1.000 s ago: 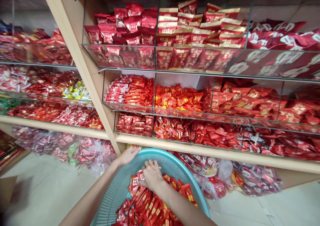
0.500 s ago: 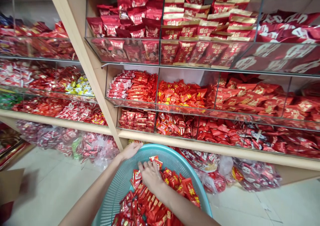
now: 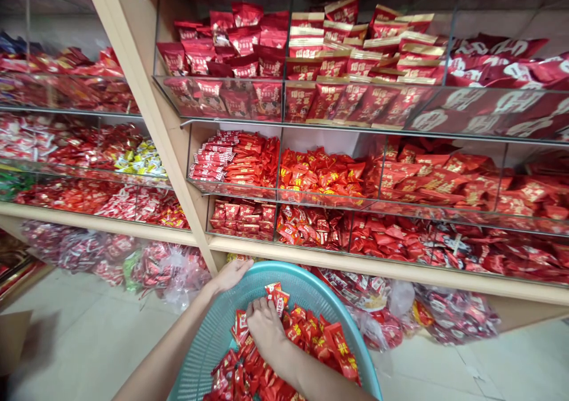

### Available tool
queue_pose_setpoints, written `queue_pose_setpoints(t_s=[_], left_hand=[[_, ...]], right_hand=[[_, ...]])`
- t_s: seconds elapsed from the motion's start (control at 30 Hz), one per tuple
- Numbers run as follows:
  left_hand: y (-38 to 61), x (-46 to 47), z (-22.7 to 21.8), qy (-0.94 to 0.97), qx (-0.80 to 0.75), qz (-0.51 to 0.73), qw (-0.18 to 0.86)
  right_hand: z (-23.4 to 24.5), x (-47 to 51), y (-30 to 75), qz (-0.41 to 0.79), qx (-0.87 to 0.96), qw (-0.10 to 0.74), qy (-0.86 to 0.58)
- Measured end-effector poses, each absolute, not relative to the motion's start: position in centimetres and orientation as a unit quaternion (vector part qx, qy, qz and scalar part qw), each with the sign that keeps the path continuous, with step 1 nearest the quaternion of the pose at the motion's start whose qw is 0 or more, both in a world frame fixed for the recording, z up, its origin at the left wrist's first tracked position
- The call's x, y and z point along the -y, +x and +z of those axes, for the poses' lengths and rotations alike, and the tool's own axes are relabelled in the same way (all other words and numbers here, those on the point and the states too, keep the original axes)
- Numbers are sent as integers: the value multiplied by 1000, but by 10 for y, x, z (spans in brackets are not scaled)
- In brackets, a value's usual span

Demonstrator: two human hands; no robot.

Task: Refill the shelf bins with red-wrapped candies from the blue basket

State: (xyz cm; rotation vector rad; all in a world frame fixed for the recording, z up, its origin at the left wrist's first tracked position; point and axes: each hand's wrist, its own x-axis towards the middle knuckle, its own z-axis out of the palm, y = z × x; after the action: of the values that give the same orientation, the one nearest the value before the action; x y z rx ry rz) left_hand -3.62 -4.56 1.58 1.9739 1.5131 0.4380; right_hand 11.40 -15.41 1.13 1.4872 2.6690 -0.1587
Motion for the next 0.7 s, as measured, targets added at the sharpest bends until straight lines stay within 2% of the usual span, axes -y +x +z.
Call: queue_pose_setpoints(t_s=[0.13,0.27,0.47,0.57,0.7], left_hand=[[-36,46,17,746,-569,167,305],[-35,46,17,747,-563,172,308],[-36,47,15,751,-560,178,301],[-36,47,15,749,-559,183,305],[-35,47,18,754,-545,187,316]], right_hand=[[50,140,125,-143,-883,47,446],[77,120,134,-157,-903,47,397],[52,113,133,-143,-906,92,387],[49,108,140,-151,-920,27,361],[75,80,165,-145,-898,-161,383]])
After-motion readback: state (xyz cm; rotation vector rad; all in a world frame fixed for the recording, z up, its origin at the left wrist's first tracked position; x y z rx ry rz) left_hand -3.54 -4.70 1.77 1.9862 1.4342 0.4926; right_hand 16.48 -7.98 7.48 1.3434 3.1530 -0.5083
